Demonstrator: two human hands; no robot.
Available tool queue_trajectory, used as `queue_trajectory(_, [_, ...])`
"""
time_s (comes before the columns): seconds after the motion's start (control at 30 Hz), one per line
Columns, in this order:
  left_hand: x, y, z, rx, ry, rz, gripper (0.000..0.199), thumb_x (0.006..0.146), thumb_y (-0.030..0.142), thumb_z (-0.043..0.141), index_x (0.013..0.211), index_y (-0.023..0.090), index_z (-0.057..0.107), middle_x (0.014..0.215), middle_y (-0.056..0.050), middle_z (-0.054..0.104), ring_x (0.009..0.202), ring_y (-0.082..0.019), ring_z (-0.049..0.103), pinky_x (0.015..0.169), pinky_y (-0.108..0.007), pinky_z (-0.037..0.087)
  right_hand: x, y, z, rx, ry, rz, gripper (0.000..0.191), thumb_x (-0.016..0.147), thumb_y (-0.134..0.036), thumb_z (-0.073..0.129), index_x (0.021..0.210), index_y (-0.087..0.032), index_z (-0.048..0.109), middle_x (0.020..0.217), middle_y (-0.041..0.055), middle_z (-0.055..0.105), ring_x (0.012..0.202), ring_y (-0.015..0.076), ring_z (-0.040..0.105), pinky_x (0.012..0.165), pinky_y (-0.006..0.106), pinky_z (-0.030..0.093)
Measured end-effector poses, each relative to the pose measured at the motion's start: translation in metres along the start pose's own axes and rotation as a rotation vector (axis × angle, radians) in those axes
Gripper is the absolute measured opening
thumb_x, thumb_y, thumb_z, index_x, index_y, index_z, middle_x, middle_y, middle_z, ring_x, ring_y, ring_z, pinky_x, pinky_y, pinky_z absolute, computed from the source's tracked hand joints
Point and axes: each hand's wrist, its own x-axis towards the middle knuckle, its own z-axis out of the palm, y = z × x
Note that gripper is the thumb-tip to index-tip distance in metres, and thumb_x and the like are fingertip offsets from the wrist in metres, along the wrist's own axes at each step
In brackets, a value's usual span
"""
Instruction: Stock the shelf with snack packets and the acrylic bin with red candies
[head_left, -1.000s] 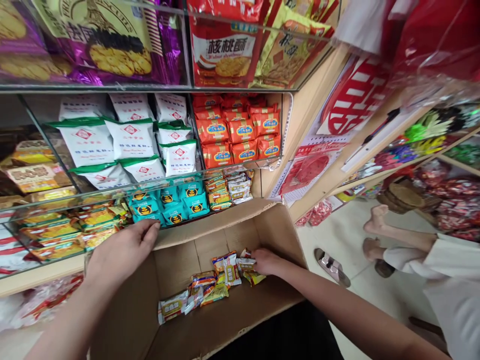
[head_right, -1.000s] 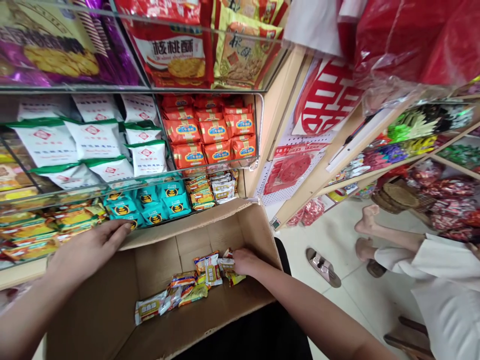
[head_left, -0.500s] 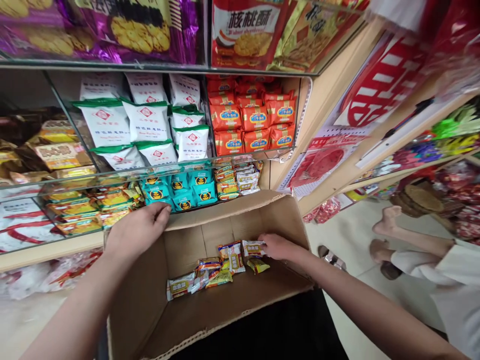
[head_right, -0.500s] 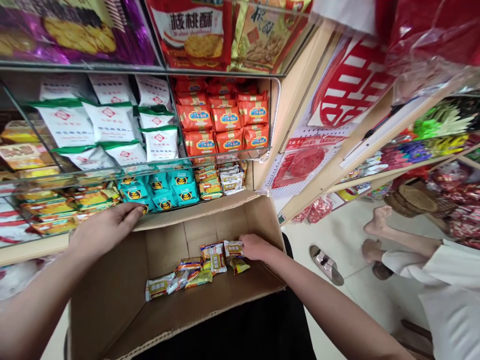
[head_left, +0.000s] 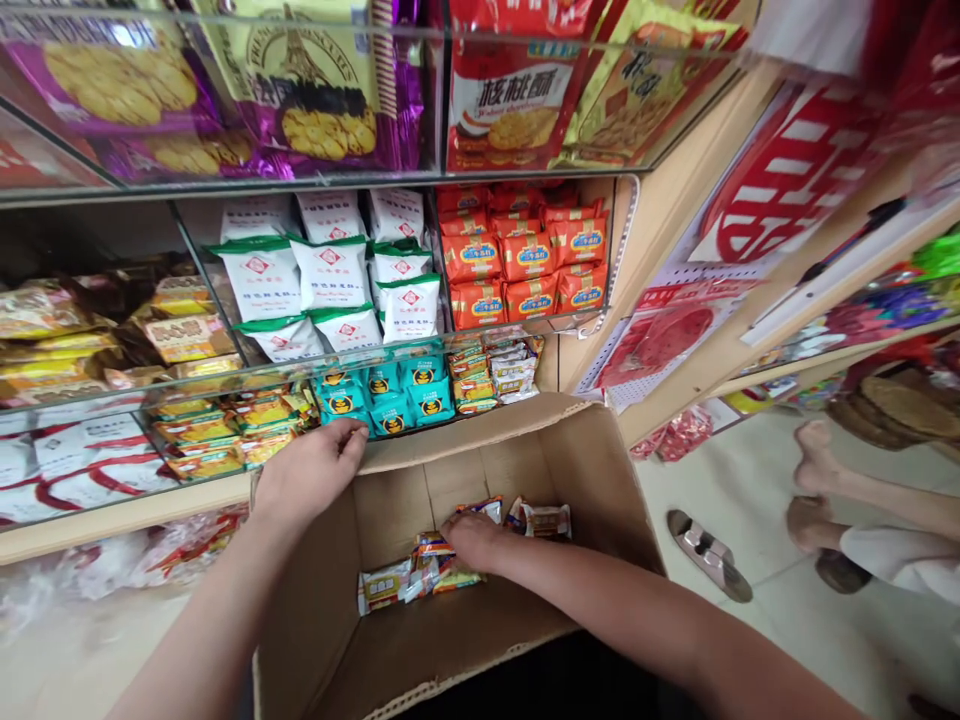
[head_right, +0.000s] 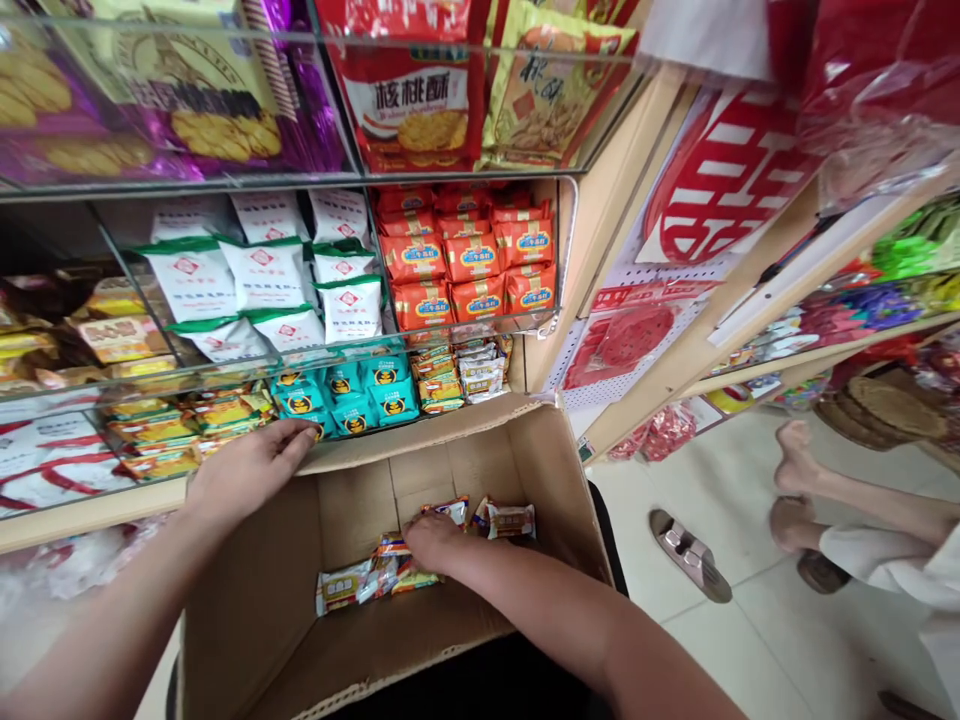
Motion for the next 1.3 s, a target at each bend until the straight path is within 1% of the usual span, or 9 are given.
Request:
queue_trajectory(0.23, [0.002,-0.003,-0.005,-0.112,0.063,-0.001,0.041,0.075,0.046,0.038,0.103,0.027,0.061,0.100,-0.005,0.067,0.087,-0.027,0.061,0.065,-0.033,0.045,-0.014,0.015,-0.013,0.060,0.035,0.006,0.021,0.071,-0.022,0.051,0.088,-0.016,0.063,0.085,0.0097,0.066,0.075,0.0226,0.062,0.060,0.028,0.046])
queue_trajectory(0.43, [-0.056,0.021,0.021,-0.581,0.495,0.258,0.030,0.078,0.037,0.044,0.103,0.025,0.055,0.097,-0.005,0.060,0.091,-0.020,0.056,0.085,-0.032,0.042,-0.081,0.015,-0.057,0.357,0.435,-0.125,0.029,0.078,-0.023,0.047,0.104,-0.018,0.057,0.099,0.0061,0.061,0.094,0.0160,0.056,0.083,0.025,0.042])
queue_trajectory(0.5, [-0.080,0.037,0.037,-0.735,0.363,0.213,0.037,0.076,0.043,0.046,0.109,0.025,0.049,0.100,-0.006,0.056,0.092,-0.021,0.055,0.083,-0.034,0.044,-0.101,0.010,-0.069,0.437,0.604,-0.199,0.030,0.077,-0.016,0.047,0.105,-0.016,0.055,0.105,0.0071,0.058,0.099,0.0138,0.052,0.088,0.023,0.039])
queue_trajectory(0.57, [-0.095,0.053,0.048,-0.911,0.052,0.063,0.045,0.074,0.051,0.045,0.110,0.026,0.047,0.108,-0.008,0.053,0.096,-0.022,0.054,0.076,-0.034,0.049,-0.115,0.005,-0.075,0.456,0.705,-0.214,0.032,0.075,-0.011,0.046,0.106,-0.016,0.053,0.110,0.0084,0.053,0.103,0.0135,0.049,0.091,0.025,0.038])
queue_trajectory(0.63, [-0.101,0.065,0.054,-1.100,-0.251,-0.033,0.051,0.070,0.056,0.047,0.111,0.024,0.045,0.100,-0.007,0.056,0.089,-0.022,0.058,0.067,-0.032,0.051,-0.124,0.000,-0.078,0.477,0.748,-0.226,0.035,0.074,-0.007,0.044,0.107,-0.017,0.051,0.114,0.0093,0.049,0.108,0.0139,0.045,0.093,0.028,0.037])
queue_trajectory(0.7, [-0.100,0.070,0.054,-1.255,-0.375,-0.028,0.057,0.067,0.054,0.054,0.113,0.024,0.042,0.082,-0.003,0.059,0.077,-0.019,0.060,0.064,-0.030,0.051,-0.129,-0.003,-0.078,0.557,0.747,-0.240,0.034,0.072,-0.006,0.046,0.104,-0.017,0.052,0.119,0.0102,0.044,0.112,0.0153,0.043,0.095,0.030,0.036])
queue_trajectory(0.9, [-0.096,0.069,0.048,-1.362,-0.333,0.111,0.061,0.065,0.039,0.064,0.117,0.029,0.034,0.077,0.002,0.062,0.080,-0.014,0.060,0.071,-0.026,0.051,-0.131,0.001,-0.087,1.056,0.648,-0.117,0.046,0.076,-0.021,0.052,0.120,-0.020,0.040,0.118,0.0095,0.048,0.085,0.0114,0.056,0.071,0.024,0.047])
queue_trajectory(1.07, [-0.091,0.072,0.049,-1.284,-0.313,0.156,0.052,0.065,0.036,0.064,0.112,0.026,0.043,0.078,0.001,0.063,0.077,-0.015,0.061,0.068,-0.027,0.051,-0.135,0.004,-0.099,0.924,0.566,0.032,0.026,0.074,-0.026,0.056,0.098,-0.016,0.057,0.081,0.0020,0.061,0.066,0.0097,0.054,0.060,0.020,0.043])
queue_trajectory(1.3, [-0.086,0.072,0.048,-1.156,-0.293,0.230,0.043,0.067,0.037,0.062,0.108,0.029,0.050,0.088,0.000,0.066,0.085,-0.018,0.062,0.075,-0.030,0.052,-0.152,0.004,-0.105,0.754,0.530,-0.065,0.026,0.074,-0.026,0.057,0.099,-0.019,0.055,0.086,-0.0005,0.061,0.073,0.0107,0.056,0.065,0.020,0.043])
